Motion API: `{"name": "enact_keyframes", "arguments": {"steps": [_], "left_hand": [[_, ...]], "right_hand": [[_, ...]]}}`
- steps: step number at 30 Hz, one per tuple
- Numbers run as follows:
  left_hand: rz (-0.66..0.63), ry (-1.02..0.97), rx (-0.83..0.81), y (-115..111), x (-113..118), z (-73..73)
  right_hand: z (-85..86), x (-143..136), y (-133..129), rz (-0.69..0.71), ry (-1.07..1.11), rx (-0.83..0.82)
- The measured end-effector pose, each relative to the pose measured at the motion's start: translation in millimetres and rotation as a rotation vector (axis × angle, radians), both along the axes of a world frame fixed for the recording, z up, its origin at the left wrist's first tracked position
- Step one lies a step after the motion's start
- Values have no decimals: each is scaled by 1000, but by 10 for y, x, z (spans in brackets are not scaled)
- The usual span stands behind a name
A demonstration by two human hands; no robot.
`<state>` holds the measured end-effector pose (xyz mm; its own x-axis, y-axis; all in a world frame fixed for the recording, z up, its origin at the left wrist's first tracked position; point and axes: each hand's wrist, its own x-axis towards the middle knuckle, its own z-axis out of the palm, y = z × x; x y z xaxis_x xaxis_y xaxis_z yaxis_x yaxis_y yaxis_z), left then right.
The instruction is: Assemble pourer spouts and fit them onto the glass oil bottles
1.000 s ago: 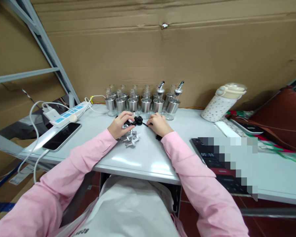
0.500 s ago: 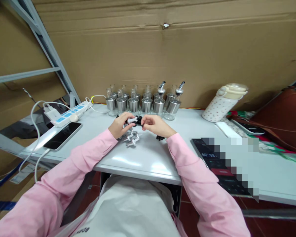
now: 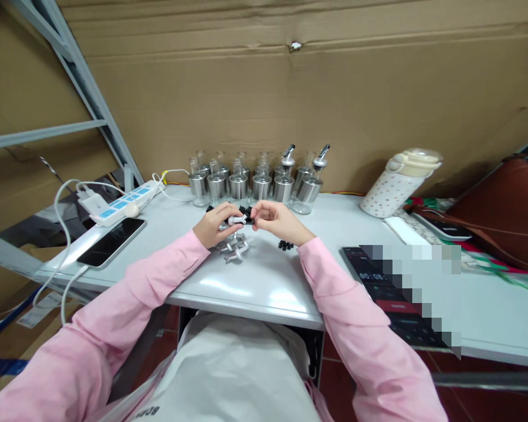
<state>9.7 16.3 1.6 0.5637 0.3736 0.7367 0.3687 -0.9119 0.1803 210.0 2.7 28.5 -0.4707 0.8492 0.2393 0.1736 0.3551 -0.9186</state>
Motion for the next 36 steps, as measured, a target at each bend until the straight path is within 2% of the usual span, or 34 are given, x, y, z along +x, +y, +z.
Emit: {"name": "enact_keyframes", "arguments": {"steps": [14,24,31,36], "left_hand": [[33,-53,34,-13,9,3],[53,-60,48,16,5,-22],[44,-62,53,5,9,-6],[43,-58,51,7,15,-9]], "right_hand": [[-8,-52,-45,15,14,-37],[24,-104,-74,-78,36,3],[-17,-79,-33,-118,95,1],[-33,-74,-12,-71,156,-14]]}}
